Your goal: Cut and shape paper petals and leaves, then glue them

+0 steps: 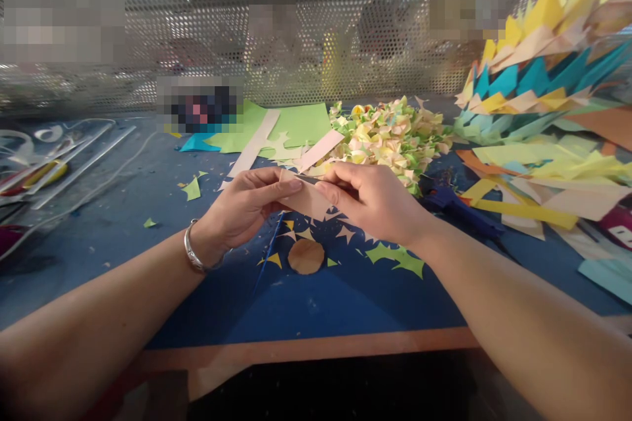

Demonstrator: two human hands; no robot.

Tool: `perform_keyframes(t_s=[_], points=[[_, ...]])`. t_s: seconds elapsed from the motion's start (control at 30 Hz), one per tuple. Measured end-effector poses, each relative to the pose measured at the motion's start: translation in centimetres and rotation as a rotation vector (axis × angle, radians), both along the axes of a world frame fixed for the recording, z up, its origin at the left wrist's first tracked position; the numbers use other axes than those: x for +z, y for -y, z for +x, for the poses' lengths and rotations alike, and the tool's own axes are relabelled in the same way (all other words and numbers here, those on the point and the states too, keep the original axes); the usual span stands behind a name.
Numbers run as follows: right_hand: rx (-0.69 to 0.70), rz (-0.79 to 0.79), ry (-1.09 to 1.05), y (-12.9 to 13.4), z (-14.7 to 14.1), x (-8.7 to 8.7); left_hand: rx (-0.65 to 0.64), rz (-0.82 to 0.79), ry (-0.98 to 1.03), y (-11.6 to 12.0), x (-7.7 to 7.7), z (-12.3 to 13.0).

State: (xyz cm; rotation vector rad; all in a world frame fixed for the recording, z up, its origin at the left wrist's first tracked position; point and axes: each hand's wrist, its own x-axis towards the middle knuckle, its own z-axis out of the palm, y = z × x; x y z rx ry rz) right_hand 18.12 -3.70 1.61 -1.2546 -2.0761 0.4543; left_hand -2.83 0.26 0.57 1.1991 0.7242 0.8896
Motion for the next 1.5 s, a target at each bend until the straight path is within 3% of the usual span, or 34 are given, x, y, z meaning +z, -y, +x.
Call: perform_keyframes(t_s=[1.5], points=[[0.036,0.017,0.009,-0.16,0.03,-0.1,-0.04,-0.059,-0.012,-0.26,-0.11,-0.09]])
